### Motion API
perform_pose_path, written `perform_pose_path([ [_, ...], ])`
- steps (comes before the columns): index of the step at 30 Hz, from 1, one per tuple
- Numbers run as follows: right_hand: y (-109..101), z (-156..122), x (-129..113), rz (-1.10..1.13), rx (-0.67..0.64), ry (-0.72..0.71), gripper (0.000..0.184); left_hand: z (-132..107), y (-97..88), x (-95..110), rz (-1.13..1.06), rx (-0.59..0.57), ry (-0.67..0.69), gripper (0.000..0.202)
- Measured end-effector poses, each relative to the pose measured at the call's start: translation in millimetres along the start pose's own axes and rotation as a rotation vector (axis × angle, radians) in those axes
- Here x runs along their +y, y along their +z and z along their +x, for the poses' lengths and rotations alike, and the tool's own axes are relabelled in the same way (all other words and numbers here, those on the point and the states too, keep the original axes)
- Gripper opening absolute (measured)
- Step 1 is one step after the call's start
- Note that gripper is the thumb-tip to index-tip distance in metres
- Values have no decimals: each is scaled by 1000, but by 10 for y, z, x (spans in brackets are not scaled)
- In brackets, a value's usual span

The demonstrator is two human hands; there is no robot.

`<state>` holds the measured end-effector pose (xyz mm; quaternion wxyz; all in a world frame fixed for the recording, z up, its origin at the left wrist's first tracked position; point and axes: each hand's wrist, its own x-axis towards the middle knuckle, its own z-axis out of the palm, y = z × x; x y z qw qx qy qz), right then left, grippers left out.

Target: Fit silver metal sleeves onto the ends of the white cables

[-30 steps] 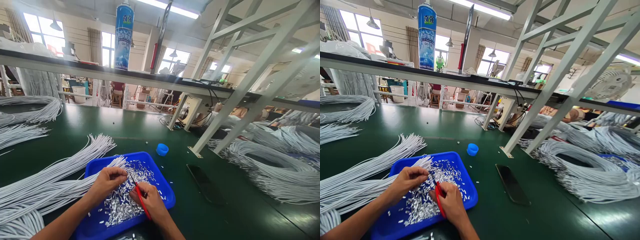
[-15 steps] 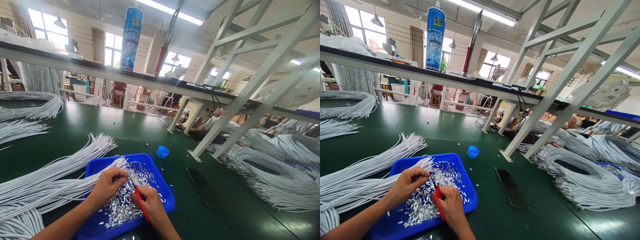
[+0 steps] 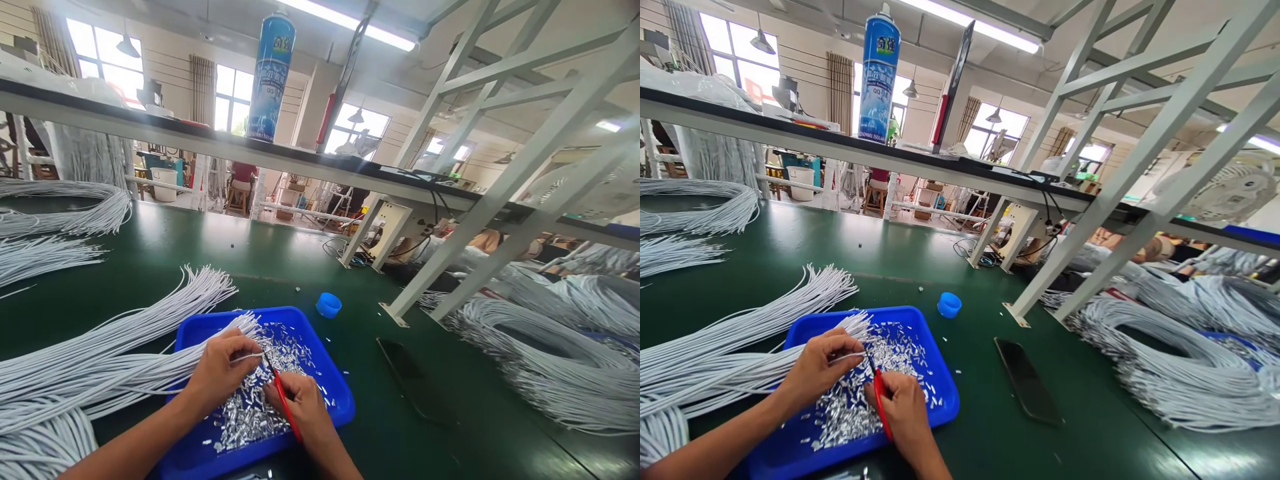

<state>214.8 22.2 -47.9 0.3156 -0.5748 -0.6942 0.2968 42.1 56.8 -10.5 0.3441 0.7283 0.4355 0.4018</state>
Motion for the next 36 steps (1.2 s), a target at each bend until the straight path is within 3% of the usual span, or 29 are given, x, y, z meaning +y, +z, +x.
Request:
perform_pose_path([
  [3, 39, 2, -12, -97, 58, 1, 39, -10, 20, -16, -143, -26, -93, 19],
  [7, 8, 12, -29, -106, 37, -51, 37, -17, 56, -66, -591, -246, -452, 30],
  [11, -108, 32, -25, -26, 3, -20, 28, -1, 57, -88, -689, -156, -552, 32],
  [14, -114, 35, -38, 166, 32, 85, 29, 0, 36, -79, -665, -128, -523, 31],
  [19, 61, 0, -154, 796, 25, 220, 35, -44, 56, -91, -531, -347, -408, 30],
  [21, 113, -21, -197, 748, 83, 183, 30, -61, 93, -128, -452, -361, -397, 30],
  [25, 112, -47, -224, 301, 314, -94, 28, -84, 122, -190, -225, -307, -447, 31],
  [27, 66, -39, -205, 348, 331, -76, 32, -82, 66, -164, -131, -365, -330, 25],
  [29, 4, -15, -164, 578, 313, 56, 39, -54, -29, -108, -81, -461, -89, 16],
  [30, -25, 1, -136, 682, 309, 111, 44, -28, -79, -83, -51, -442, 23, 15],
  [32, -69, 33, -77, 766, 298, 178, 50, 50, -159, -70, 98, -220, 144, 18],
  [34, -84, 59, -33, 687, 255, 214, 51, 145, -193, -111, 365, 60, 186, 24],
  [36, -79, 70, -23, 527, 216, 184, 47, 224, -186, -174, 584, 154, 191, 23],
])
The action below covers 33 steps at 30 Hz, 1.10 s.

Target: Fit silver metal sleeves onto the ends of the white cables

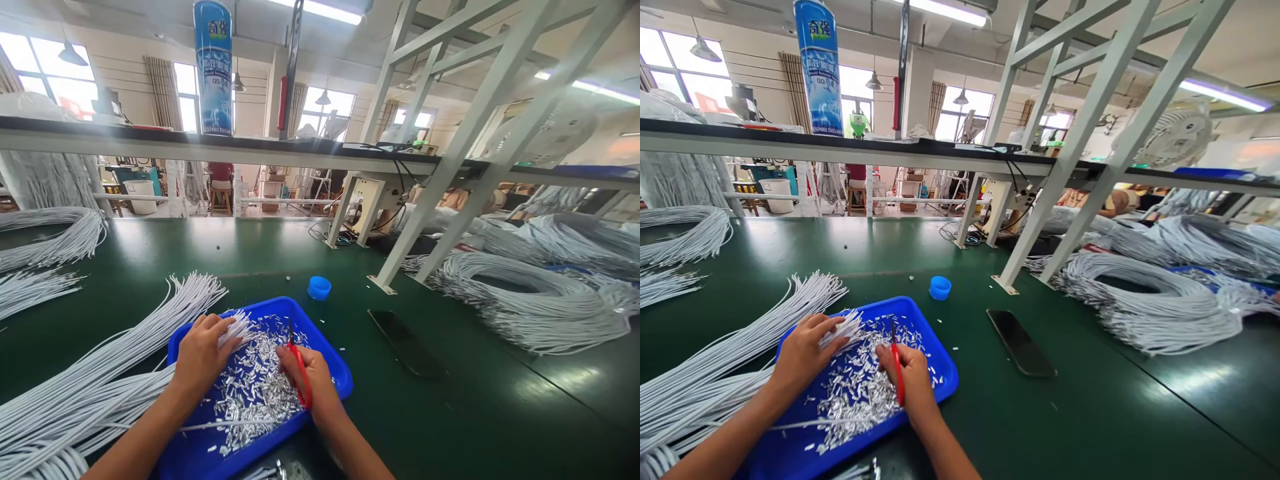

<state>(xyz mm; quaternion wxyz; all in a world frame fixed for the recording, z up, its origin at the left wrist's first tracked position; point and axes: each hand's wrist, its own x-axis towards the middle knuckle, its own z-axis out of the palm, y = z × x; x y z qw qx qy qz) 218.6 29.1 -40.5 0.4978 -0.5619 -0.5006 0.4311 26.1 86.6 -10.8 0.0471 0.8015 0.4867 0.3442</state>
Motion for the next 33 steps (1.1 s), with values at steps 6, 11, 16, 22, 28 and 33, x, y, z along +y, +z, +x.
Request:
perform_pose_path([
  [6, 62, -76, -104, -433, -67, -197, 29, -55, 13, 13, -194, -25, -9, 17],
  [11, 137, -122, -123, -549, -115, -163, 38, -154, -64, 48, -606, -248, -315, 23],
  [16, 185, -110, -83, -525, -142, -128, 45, -154, -59, 60, -669, -275, -356, 23],
  [22, 197, -92, -6, -577, -124, -150, 44, -172, -54, 123, -537, -187, -281, 17],
  [28, 237, -89, 44, -633, -90, -219, 45, -178, -90, 134, -714, -366, -334, 25],
  [33, 190, -44, 29, -587, -121, -258, 40, -151, -60, 69, -968, -450, -521, 32],
])
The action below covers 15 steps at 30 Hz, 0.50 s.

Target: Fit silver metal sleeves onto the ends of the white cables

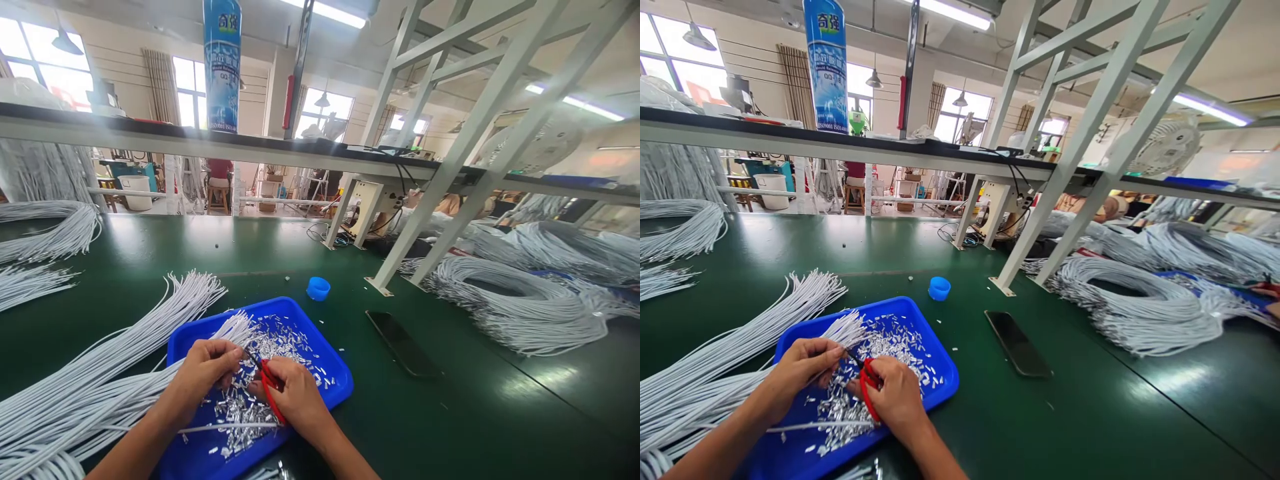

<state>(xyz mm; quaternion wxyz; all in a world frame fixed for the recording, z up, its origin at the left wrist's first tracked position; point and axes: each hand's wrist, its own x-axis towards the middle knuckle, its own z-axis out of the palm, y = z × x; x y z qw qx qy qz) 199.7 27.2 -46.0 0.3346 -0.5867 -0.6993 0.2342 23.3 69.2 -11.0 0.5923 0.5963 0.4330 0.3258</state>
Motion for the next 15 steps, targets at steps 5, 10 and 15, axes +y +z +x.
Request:
perform_pose_path([
  [5, 10, 19, -11, 603, -16, 214, 34, -6, -5, -6, -12, -45, 1, 30],
  [10, 135, -25, -72, 813, 20, 200, 29, -15, 55, -37, 73, -152, -60, 26],
  [15, 159, -70, -104, 232, 321, -235, 26, -19, 104, -64, 475, 18, -44, 20],
])
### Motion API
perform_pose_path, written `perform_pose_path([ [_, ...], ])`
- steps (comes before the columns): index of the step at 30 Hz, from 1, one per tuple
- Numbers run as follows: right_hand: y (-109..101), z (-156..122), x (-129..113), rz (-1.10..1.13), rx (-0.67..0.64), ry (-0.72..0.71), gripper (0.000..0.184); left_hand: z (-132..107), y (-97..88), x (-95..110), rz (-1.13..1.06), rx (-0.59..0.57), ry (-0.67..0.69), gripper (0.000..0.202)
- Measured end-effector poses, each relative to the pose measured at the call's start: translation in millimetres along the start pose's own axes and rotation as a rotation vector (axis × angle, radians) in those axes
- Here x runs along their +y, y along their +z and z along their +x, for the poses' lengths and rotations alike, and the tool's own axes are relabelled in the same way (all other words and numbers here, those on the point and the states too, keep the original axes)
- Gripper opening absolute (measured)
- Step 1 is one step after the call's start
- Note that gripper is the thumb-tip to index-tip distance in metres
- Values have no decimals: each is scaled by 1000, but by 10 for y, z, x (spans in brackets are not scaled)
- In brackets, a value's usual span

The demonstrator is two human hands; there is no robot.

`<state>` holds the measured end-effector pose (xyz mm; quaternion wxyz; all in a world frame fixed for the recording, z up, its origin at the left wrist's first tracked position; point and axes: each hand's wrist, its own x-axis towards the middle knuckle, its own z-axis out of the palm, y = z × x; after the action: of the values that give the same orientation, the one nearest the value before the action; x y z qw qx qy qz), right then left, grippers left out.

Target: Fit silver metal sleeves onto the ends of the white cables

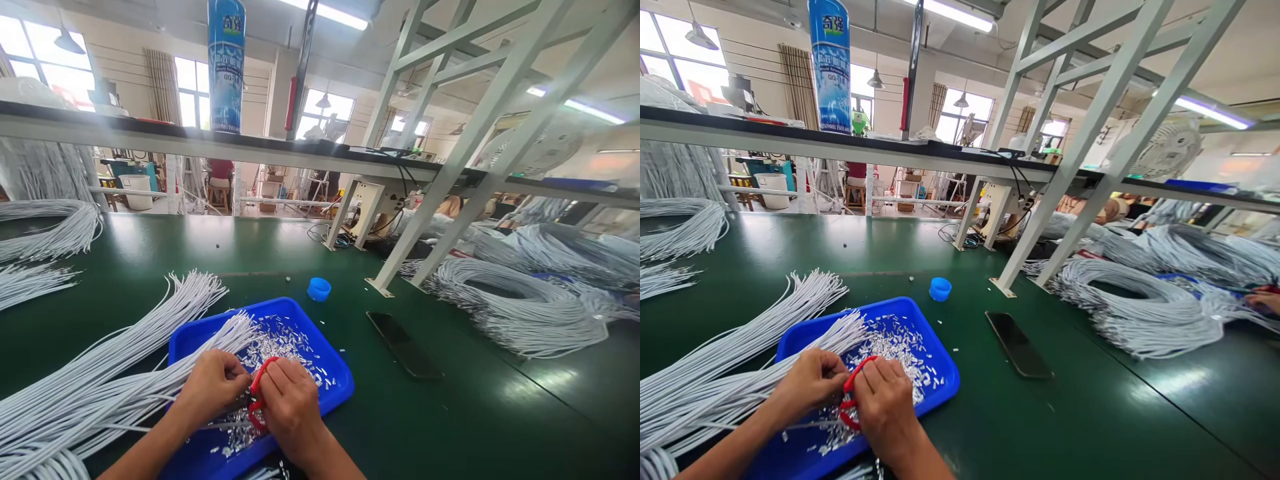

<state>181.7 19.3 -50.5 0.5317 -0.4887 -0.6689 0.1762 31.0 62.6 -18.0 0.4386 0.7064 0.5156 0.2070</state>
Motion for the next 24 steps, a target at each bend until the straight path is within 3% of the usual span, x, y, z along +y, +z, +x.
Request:
perform_pose_path([
  [2, -58, 36, -9, 112, 16, 135, 25, -27, -77, 29, 76, -81, 98, 16],
  [5, -190, 116, 35, 422, 86, 505, 31, -58, -266, 82, 98, -409, 351, 14],
  [6, -229, 136, 65, 462, 95, 559, 35, -56, -316, 89, 111, -395, 404, 15],
  [10, -279, 150, 188, 329, -5, 549, 40, 7, -302, 31, 423, 144, 382, 26],
  [12, -249, 134, 217, 256, -70, 513, 37, 40, -190, -14, 619, 278, 325, 20],
  [15, -196, 111, 227, 169, -146, 475, 35, 72, -40, -34, 822, 327, 238, 22],
  [18, -185, 119, 200, 103, -163, 439, 33, 97, -47, -15, 822, 327, 237, 20],
  [21, -228, 181, 85, 86, -113, 394, 31, 101, -200, -8, 512, 342, 253, 11],
  [24, -276, 254, -114, 47, -107, 284, 25, 46, -343, -27, 51, 280, 150, 19],
])
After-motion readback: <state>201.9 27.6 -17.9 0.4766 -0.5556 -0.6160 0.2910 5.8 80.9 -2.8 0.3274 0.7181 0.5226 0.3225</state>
